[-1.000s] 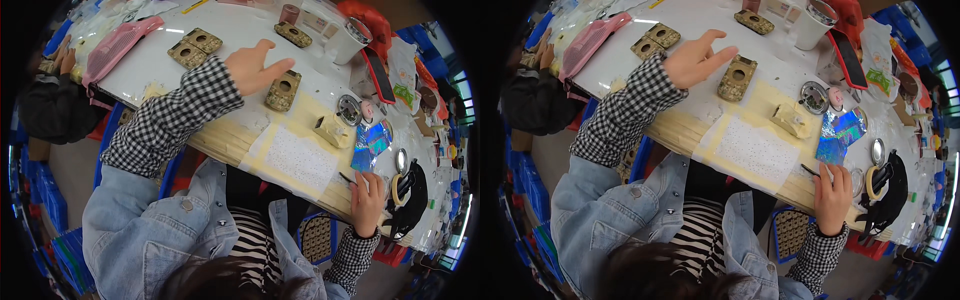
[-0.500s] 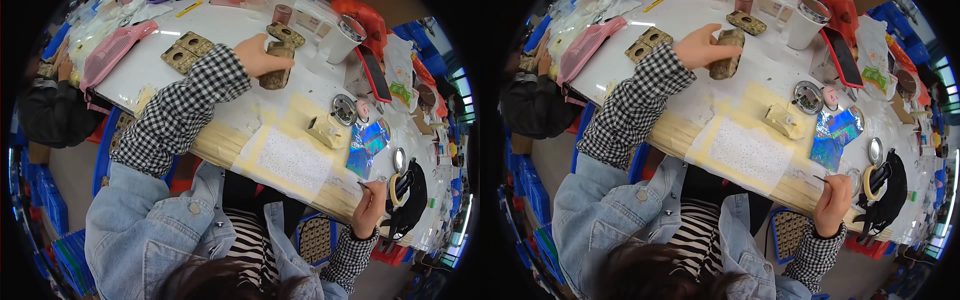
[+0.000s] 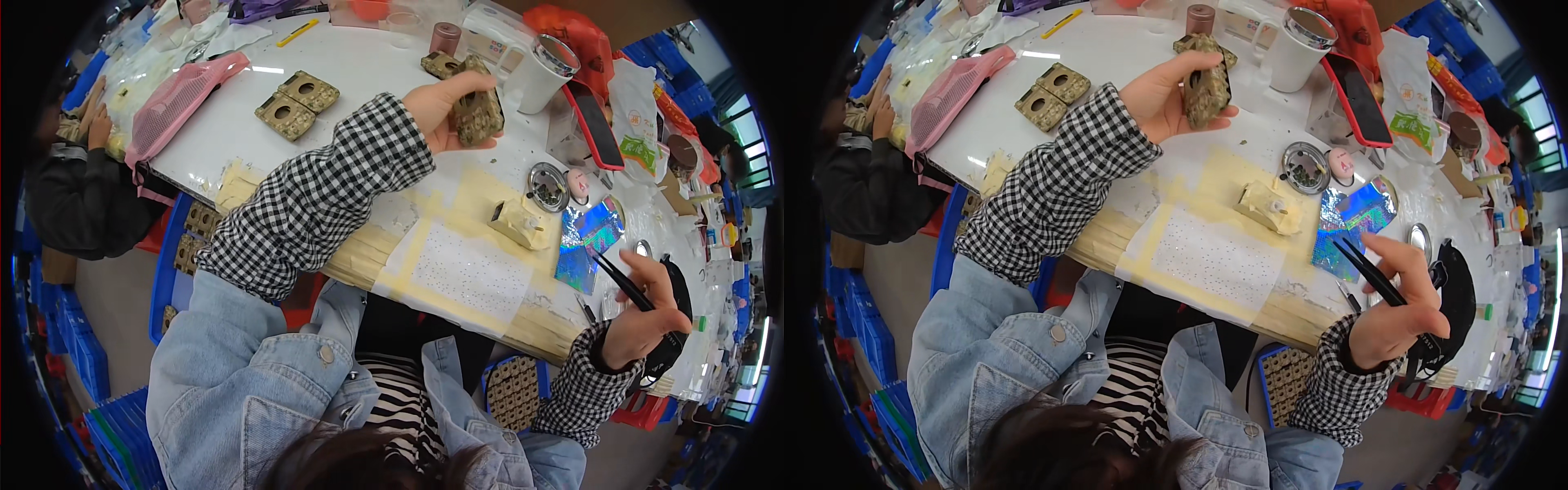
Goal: Assemble a small plastic toy tank model by attaching intricate parts using tweezers.
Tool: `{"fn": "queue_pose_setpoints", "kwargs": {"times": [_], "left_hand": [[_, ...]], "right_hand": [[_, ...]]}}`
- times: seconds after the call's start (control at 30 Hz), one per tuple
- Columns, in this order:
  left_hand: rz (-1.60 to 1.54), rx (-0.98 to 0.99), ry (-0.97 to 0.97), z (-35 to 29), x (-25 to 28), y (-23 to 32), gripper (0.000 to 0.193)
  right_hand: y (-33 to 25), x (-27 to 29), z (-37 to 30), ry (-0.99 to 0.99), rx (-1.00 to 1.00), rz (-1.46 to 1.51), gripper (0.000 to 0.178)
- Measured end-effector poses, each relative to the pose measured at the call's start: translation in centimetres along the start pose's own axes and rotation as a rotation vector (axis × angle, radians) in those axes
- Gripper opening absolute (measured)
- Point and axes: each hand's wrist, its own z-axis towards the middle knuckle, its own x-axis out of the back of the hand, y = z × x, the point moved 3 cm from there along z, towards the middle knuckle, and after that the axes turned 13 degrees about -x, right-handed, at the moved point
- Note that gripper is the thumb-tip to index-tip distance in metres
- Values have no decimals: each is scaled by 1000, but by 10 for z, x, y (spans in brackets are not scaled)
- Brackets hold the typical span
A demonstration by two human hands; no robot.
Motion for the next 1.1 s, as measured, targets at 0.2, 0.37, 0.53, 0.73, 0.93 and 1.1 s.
{"fn": "queue_pose_setpoints", "kwargs": {"times": [0.2, 0.37, 0.53, 0.73, 0.93, 1.1], "left_hand": [[63, 67, 10, 9, 0, -20, 39], [9, 97, -7, 12, 7, -29, 31], [-77, 146, -91, 8, 11, -28, 37], [-284, 107, -152, 3, 8, -25, 45], [-281, 70, -172, 6, 8, -34, 43], [-353, 94, -175, -1, 8, -39, 39]], "right_hand": [[-20, -33, 23, -130, 176, 97, 44], [9, -49, 34, -220, 42, 273, 21], [17, -56, 35, -231, 10, 268, 10], [27, -63, 34, -246, 0, 169, 7], [23, -64, 31, -160, 81, 32, 4], [17, -60, 28, -123, 136, -20, 7]]}}
